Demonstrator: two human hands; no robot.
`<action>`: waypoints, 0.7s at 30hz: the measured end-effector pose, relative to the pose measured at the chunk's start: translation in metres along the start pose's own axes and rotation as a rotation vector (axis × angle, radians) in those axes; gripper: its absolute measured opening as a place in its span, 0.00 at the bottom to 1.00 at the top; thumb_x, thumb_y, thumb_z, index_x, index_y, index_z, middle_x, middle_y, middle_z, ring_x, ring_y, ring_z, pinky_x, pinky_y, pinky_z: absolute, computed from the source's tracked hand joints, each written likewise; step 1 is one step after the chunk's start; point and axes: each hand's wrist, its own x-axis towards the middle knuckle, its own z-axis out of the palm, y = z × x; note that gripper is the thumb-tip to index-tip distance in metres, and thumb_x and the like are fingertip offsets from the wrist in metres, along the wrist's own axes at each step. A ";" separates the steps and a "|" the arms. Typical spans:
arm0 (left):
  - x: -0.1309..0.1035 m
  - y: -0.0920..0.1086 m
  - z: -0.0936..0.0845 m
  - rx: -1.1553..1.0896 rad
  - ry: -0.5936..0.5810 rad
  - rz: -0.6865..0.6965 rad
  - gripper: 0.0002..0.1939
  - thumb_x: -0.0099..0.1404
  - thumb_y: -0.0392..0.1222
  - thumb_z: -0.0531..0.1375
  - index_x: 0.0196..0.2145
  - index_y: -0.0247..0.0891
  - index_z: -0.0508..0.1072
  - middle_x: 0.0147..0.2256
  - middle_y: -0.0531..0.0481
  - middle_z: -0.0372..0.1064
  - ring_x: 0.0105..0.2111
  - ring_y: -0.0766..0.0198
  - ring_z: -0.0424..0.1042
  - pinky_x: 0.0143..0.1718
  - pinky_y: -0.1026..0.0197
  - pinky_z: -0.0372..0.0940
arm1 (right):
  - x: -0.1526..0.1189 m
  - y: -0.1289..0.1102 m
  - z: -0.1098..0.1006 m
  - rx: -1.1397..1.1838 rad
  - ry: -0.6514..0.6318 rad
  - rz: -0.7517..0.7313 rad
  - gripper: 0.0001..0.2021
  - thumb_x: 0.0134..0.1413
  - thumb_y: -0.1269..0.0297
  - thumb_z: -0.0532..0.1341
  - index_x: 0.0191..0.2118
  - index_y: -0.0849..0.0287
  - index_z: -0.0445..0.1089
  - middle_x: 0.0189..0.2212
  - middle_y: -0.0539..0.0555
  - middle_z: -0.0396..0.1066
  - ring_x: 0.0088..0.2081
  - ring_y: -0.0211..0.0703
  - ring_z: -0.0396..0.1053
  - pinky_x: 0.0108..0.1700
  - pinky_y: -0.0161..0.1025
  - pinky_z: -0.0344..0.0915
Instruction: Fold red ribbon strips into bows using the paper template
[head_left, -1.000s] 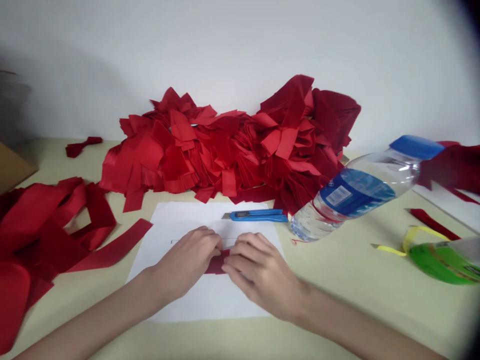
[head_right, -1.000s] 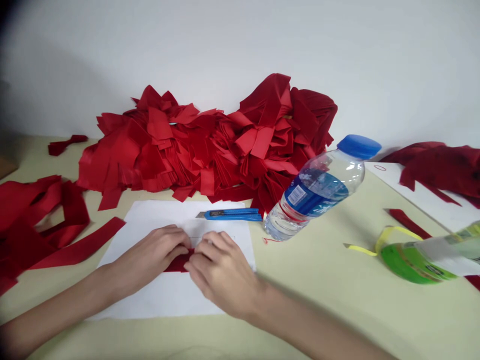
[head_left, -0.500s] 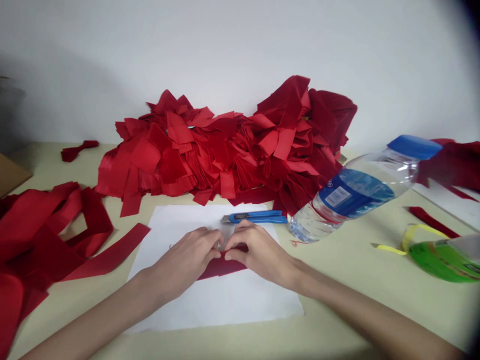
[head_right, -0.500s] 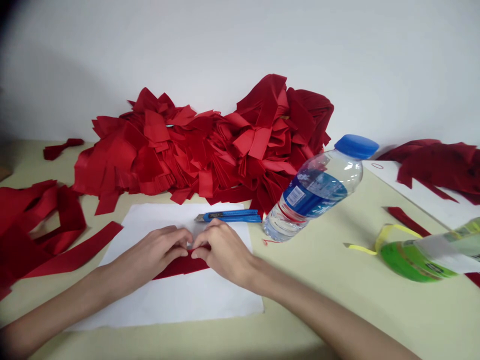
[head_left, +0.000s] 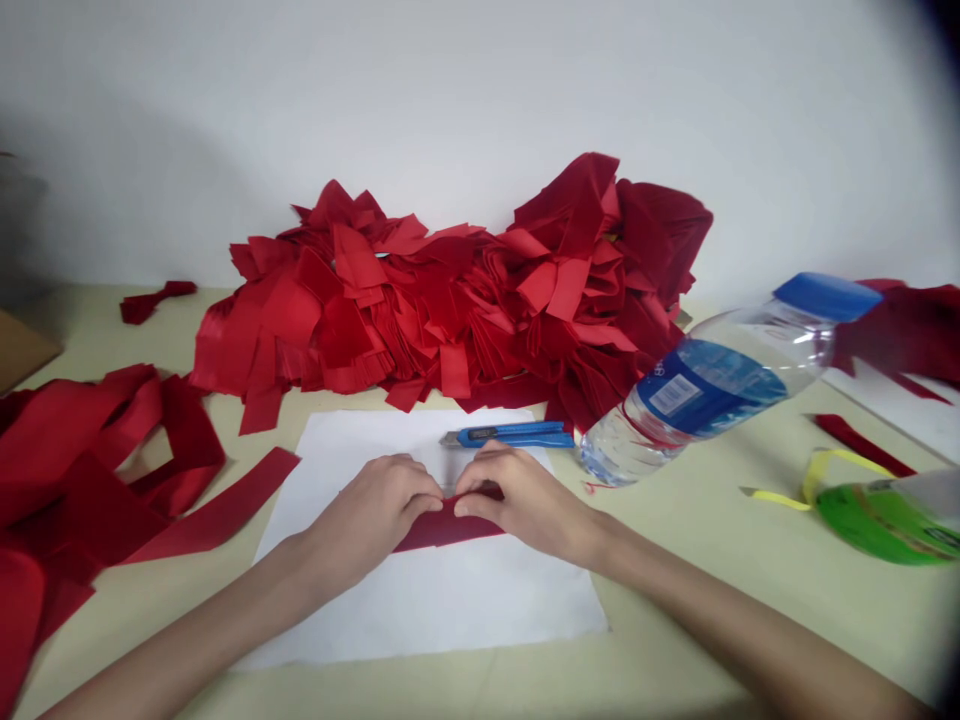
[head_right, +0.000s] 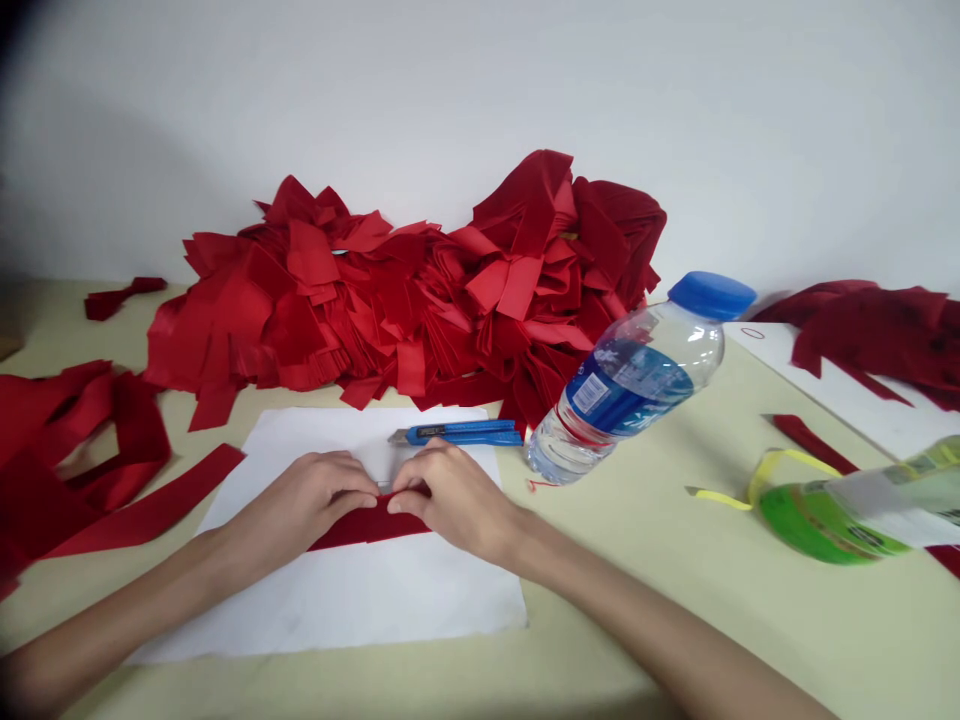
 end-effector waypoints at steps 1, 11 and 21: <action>0.000 -0.001 -0.001 0.015 0.007 0.011 0.15 0.65 0.36 0.50 0.28 0.40 0.75 0.26 0.52 0.72 0.28 0.63 0.69 0.30 0.62 0.61 | -0.001 0.002 -0.004 -0.016 -0.031 -0.008 0.04 0.50 0.64 0.63 0.33 0.57 0.74 0.29 0.49 0.72 0.36 0.39 0.64 0.38 0.34 0.59; -0.014 0.001 -0.007 0.764 0.484 0.415 0.12 0.62 0.25 0.50 0.35 0.27 0.73 0.31 0.40 0.73 0.33 0.56 0.69 0.35 0.52 0.64 | -0.026 0.023 -0.017 -0.708 0.403 -0.200 0.08 0.58 0.69 0.55 0.38 0.67 0.69 0.38 0.60 0.69 0.45 0.52 0.62 0.48 0.49 0.57; -0.060 0.028 0.056 0.825 0.475 0.526 0.13 0.59 0.25 0.49 0.31 0.25 0.74 0.30 0.38 0.75 0.34 0.53 0.70 0.42 0.50 0.58 | -0.059 -0.009 0.030 -0.603 0.339 -0.469 0.11 0.58 0.62 0.56 0.42 0.65 0.67 0.39 0.56 0.69 0.46 0.49 0.61 0.50 0.45 0.55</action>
